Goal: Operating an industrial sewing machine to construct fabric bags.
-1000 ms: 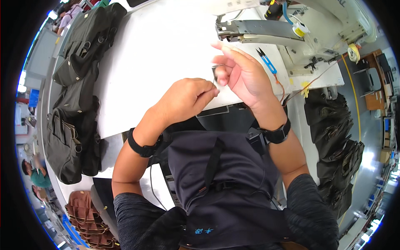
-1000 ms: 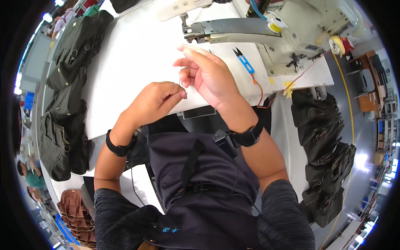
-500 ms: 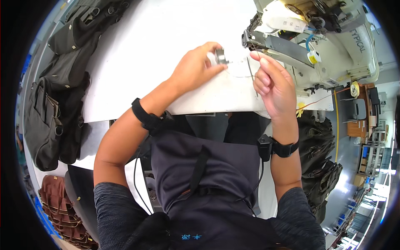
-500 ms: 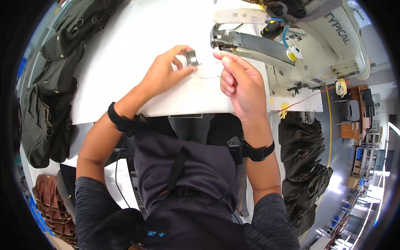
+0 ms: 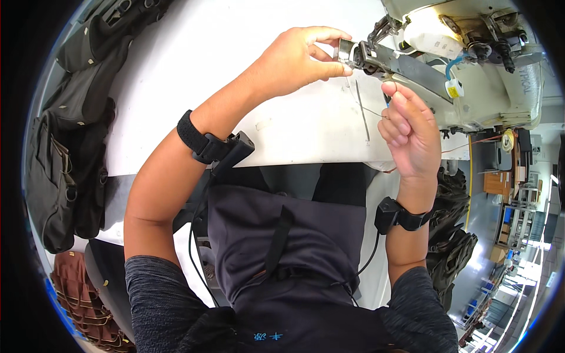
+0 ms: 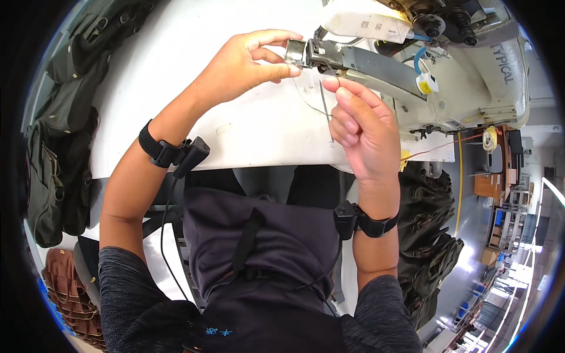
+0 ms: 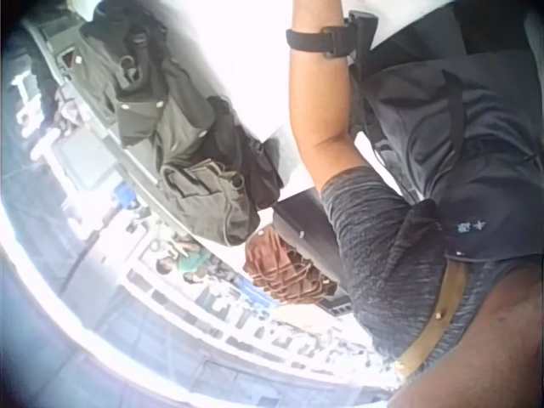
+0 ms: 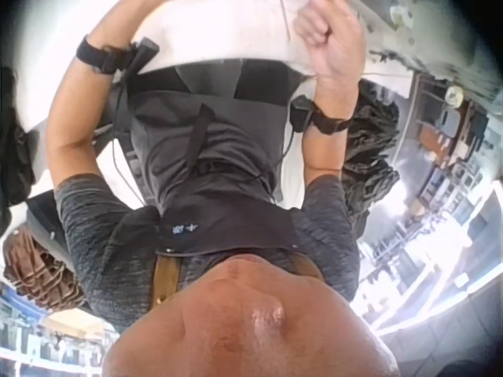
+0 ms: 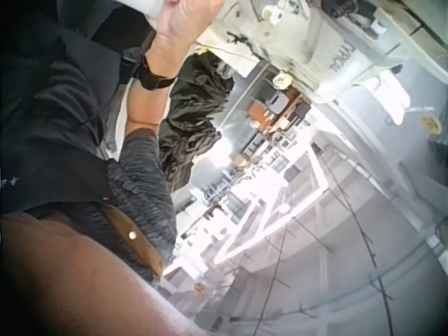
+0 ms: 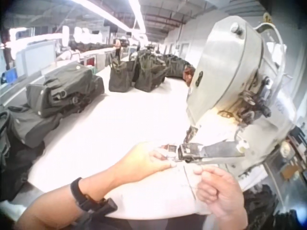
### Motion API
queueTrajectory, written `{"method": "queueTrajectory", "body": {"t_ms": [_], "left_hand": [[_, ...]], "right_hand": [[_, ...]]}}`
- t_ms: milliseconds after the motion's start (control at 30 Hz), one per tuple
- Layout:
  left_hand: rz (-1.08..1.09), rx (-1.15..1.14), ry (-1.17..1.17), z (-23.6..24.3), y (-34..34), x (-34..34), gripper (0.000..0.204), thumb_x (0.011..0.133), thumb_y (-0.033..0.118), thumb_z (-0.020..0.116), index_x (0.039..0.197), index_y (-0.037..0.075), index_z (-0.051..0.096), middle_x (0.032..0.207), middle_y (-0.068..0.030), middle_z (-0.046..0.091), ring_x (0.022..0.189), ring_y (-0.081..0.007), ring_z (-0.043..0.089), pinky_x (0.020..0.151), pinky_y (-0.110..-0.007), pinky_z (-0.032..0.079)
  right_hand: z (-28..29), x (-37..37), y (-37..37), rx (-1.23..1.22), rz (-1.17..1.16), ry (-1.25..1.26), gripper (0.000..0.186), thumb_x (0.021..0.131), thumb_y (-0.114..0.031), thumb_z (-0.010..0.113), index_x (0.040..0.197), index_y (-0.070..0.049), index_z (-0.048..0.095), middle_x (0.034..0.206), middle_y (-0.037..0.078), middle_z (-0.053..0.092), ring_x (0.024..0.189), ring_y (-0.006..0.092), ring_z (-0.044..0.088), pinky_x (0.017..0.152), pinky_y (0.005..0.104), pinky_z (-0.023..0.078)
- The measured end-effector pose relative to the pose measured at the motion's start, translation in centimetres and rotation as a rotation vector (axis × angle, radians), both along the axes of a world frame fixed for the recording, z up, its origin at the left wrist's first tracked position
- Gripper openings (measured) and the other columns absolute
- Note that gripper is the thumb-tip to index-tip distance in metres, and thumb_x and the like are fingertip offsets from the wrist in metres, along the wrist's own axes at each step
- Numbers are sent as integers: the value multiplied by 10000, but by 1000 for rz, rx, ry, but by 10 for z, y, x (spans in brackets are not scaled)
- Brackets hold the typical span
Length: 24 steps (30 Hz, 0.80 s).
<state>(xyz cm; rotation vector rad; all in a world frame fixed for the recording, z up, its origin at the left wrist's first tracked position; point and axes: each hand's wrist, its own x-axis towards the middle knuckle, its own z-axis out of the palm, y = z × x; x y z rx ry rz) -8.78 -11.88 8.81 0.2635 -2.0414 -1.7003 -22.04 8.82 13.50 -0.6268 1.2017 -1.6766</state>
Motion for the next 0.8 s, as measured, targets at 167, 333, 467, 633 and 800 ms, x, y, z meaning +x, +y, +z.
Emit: {"method": "queueTrajectory", "body": {"t_ms": [167,333,467,633,800], "left_hand": [[11,17,14,2,4,0,537,878,215,807,1361,65,627,965,-53,758,791,-90,655,736,-255,522],[131,-400,-99,6,0,-4,562,850,267,839,1333,47,653,766,-1,665,701,-64,569,670,-232,477],[118,-408,-115,16,6,-13,600,830,264,859,1328,5,648,712,25,583,637,-53,501,605,-220,436],[158,-348,-3,4,8,-22,670,791,222,890,1314,-93,615,611,31,513,569,-29,421,552,-196,377],[208,-285,-17,6,22,-23,635,788,180,886,1303,-86,625,582,49,498,563,-16,401,559,-189,359]], "right_hand": [[-1,-1,3,8,-2,3,270,1010,-99,593,1214,70,644,638,-63,419,532,27,351,511,200,282],[-4,2,6,21,-9,6,271,1013,-103,589,1213,71,647,644,-58,439,539,28,363,512,195,287],[-6,4,7,33,-7,43,263,1013,-123,595,1191,55,669,651,-61,452,546,25,370,514,189,292],[-18,20,4,109,5,161,239,1010,-131,603,1156,31,701,676,-69,479,569,14,396,523,181,312],[-25,30,0,86,-39,392,221,1010,-111,598,1126,36,713,731,-66,540,603,7,430,532,179,339]]}}
